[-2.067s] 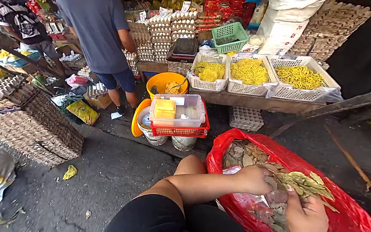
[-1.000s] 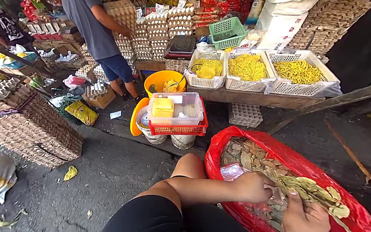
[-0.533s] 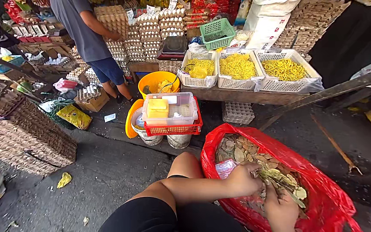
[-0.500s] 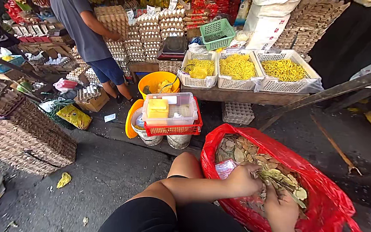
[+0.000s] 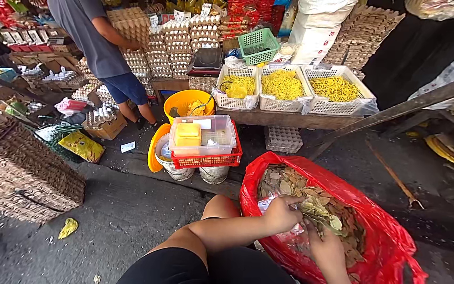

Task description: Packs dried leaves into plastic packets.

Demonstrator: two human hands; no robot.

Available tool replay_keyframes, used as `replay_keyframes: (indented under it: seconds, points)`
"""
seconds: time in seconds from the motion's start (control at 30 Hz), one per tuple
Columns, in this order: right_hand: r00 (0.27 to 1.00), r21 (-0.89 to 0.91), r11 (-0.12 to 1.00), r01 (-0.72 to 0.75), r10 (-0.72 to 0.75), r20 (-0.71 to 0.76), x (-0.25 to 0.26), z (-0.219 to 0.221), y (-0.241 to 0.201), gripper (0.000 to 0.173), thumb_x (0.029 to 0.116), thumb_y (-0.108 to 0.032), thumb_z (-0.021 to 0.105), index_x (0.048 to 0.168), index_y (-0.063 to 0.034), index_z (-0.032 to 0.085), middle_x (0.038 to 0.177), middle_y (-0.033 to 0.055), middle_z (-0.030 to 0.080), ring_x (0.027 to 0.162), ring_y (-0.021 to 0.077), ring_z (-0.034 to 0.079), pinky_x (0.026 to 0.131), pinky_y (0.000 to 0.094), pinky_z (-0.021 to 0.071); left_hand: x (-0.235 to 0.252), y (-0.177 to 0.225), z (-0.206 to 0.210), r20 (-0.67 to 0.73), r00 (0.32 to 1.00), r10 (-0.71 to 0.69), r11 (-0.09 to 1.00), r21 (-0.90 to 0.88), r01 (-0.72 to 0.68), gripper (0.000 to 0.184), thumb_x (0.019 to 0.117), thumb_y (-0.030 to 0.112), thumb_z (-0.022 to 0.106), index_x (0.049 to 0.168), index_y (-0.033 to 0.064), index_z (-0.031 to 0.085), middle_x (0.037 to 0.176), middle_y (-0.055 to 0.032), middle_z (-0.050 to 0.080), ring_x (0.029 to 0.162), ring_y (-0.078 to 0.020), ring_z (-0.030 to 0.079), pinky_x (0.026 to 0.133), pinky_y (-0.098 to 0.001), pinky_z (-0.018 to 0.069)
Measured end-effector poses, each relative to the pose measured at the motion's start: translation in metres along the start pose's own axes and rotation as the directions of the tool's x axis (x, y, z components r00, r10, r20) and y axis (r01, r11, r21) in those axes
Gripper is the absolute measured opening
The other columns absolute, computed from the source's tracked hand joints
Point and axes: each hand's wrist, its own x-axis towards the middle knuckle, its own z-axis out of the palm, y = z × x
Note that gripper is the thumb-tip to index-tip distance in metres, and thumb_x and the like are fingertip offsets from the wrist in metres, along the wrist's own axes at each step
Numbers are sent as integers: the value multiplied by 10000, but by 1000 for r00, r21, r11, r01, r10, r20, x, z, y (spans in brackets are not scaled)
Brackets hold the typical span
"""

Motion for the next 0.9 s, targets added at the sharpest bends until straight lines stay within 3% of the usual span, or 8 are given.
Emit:
replay_keyframes:
  seconds: [0.07,0.2,0.37,0.47,0.53,0.63,0.77,0.9]
  points:
    - [1000,-5,1000,-14,14,18,1,0,-1,297,1036,-155,598,1113,116,693,1048,329,696,1057,476,666,959,676,451,2,-2,-2,-14,1000,7,999,34,-6,402,974,3,545,1370,-25,608,1329,-234,599,918,-222,667,848,-361,557]
    - [1000,66,997,-27,28,-13,2,4,-3,259,1020,-138,621,1048,106,703,982,297,701,984,419,680,913,642,477,3,-2,-9,-47,998,30,988,156,-22,335,993,66,563,1302,-19,661,1293,-225,641,1116,-272,653,986,-404,517]
    - [986,204,978,-42,73,-151,1,8,-8,248,1019,-119,616,1017,120,683,900,193,699,838,169,661,846,412,529,5,-3,-7,-65,997,37,977,213,-22,313,957,15,553,1234,-85,656,1251,-249,642,1136,-299,635,999,-414,499]
    - [973,244,969,-22,77,-217,-1,13,-7,242,1006,-110,631,1010,126,684,903,161,706,835,62,647,844,281,521,5,-3,-3,-47,999,19,989,147,-11,363,949,-7,560,1298,-69,638,1298,-243,627,1147,-281,632,995,-390,502]
    - [972,264,964,-33,93,-216,-2,16,-3,243,1004,-101,638,1039,136,681,952,188,717,886,81,666,888,293,524,5,-1,-2,-31,1000,1,995,101,2,407,946,-20,554,1347,-36,622,1346,-231,607,1166,-266,626,997,-377,504]
    - [982,239,970,-40,83,-170,-2,20,5,233,997,-108,647,1051,113,696,960,181,727,887,103,681,884,325,541,7,-2,-2,-29,999,-14,998,59,15,441,942,-35,545,1375,7,618,1362,-217,590,1071,-230,636,916,-351,521]
    - [999,194,980,-44,42,15,1,13,5,270,997,-97,648,1181,98,680,1093,213,733,1032,238,703,973,464,529,8,-3,-4,-19,1000,-22,999,32,22,449,940,-57,534,1378,2,614,1366,-218,585,1046,-210,640,894,-334,530]
    - [999,214,977,-28,19,48,6,3,6,441,956,-152,700,1310,81,578,1233,224,674,1163,231,658,1020,440,516,8,-3,-7,-3,1000,-9,999,38,9,443,939,-52,540,1373,-1,615,1360,-214,586,1038,-196,645,880,-317,540]
